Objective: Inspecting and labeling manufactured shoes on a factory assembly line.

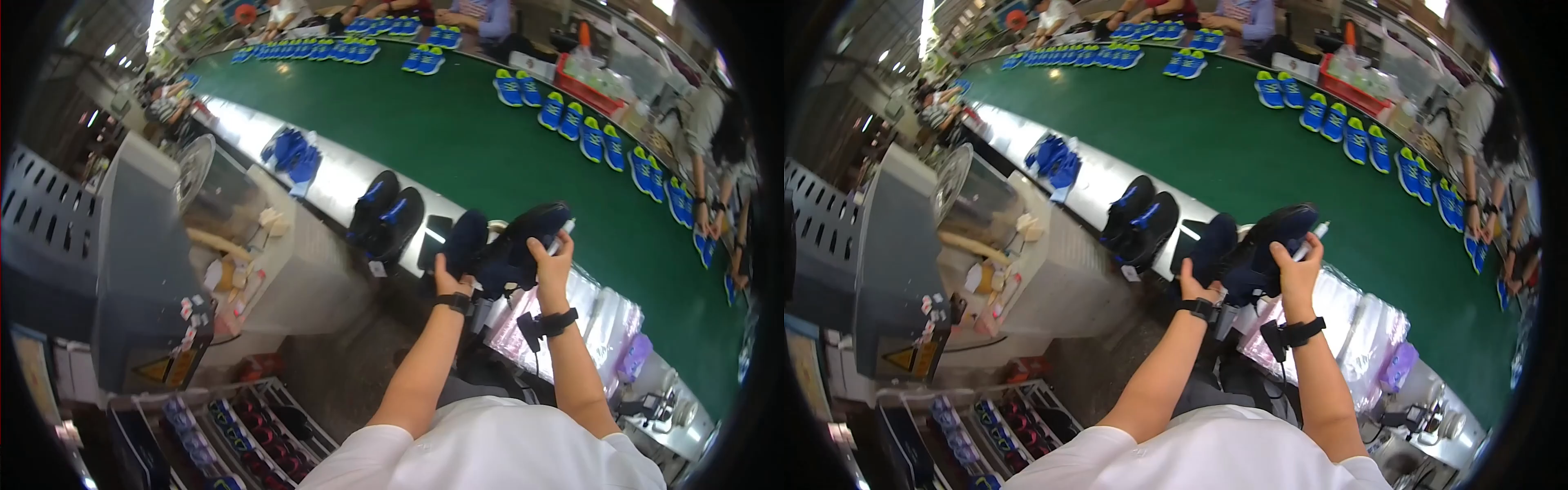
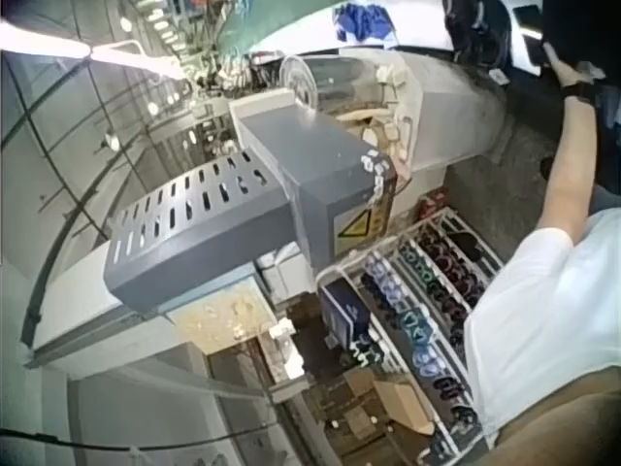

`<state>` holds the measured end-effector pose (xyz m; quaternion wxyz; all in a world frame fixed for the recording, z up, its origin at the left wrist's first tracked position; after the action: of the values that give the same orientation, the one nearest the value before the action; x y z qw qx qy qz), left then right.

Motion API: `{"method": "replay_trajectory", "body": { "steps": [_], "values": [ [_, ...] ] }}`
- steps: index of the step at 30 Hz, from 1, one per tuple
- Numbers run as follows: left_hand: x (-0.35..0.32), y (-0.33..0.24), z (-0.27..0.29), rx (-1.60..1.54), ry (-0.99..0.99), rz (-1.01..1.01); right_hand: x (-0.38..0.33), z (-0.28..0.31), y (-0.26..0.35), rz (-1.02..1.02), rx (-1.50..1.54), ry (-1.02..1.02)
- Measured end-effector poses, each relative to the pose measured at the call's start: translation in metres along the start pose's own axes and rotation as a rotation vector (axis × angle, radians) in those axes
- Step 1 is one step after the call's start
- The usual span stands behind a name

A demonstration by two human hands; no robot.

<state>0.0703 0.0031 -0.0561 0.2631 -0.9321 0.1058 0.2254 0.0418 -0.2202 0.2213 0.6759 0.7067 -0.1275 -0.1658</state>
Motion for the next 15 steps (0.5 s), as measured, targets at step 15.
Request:
{"method": "replay_trajectory", "body": {
  "steps": [15],
  "values": [
    [-0.431, -0.481, 0.04, 1.202, -0.932, -0.953, 0.06, 0.024, -0.02, 0.112, -0.169, 0.139]
  ]
}}
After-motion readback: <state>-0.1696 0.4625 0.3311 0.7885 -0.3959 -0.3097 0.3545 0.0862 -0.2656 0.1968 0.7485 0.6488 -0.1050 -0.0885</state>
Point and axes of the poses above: each hand's wrist, its own x-axis towards the middle knuckle, its own z-axis out of the back of the hand, y = z × x, the point moved 9 cm from there along x, towards the middle knuckle, and after that the axes turned 12 degrees about y, right-handed, at the moved point
